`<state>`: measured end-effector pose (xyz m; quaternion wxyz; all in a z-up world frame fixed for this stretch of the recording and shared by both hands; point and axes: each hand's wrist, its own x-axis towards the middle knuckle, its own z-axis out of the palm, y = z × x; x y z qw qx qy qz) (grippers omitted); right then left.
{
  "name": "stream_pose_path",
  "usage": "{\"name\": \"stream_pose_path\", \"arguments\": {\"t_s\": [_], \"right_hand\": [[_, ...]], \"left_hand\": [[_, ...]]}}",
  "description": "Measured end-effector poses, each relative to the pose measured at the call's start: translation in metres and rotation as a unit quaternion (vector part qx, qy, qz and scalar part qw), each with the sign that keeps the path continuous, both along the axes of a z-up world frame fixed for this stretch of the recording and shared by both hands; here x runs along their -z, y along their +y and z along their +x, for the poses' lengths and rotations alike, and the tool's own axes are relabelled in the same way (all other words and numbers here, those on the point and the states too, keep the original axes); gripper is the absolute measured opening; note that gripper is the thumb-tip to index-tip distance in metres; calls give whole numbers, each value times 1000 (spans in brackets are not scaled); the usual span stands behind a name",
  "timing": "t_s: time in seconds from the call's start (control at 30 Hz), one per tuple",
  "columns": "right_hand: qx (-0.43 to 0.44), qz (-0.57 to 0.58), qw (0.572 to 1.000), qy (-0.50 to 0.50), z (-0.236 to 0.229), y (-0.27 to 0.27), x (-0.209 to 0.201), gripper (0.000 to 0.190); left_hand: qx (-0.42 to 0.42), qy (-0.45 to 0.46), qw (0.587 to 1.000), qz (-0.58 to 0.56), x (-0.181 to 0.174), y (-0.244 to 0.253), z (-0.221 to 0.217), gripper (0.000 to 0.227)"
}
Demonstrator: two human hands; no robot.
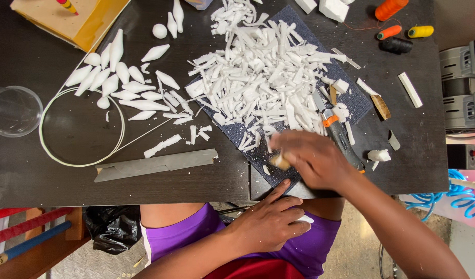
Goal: The person holds a small white foam piece and repeatedly rubs it against a sanding pad on the table to shape it. Shavings accumulate on the pad and table as the person continues to sand the foam piece.
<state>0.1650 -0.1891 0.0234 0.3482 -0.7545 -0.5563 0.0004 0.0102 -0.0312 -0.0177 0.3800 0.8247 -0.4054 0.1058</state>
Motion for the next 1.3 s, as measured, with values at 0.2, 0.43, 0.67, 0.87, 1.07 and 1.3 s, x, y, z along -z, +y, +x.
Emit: {"name": "stream_pose_path", "arguments": {"t_s": [0.2,0.43,0.67,0.87,1.07,1.3], "right_hand": [[-106,-26,988,113,-28,10,-5,28],[-119,-57,991,9,1,2,23,28],[-87,-38,992,-84,35,7,37,40],[-53,19,997,-55,5,14,12,36],[-153,-63,986,27,-20,25,29,20],[18,-112,993,30,29,26,49,46]], "left_hand": [[-4,34,999,28,12,-2,-15,23],[-2,29,998,-62,2,4,-17,27],[10,38,998,-58,-2,5,-19,29],[8,53,997,-58,7,7,-19,33],[2,62,996,-62,14,2,-22,31],[17,67,994,-81,1,5,-20,32]]}}
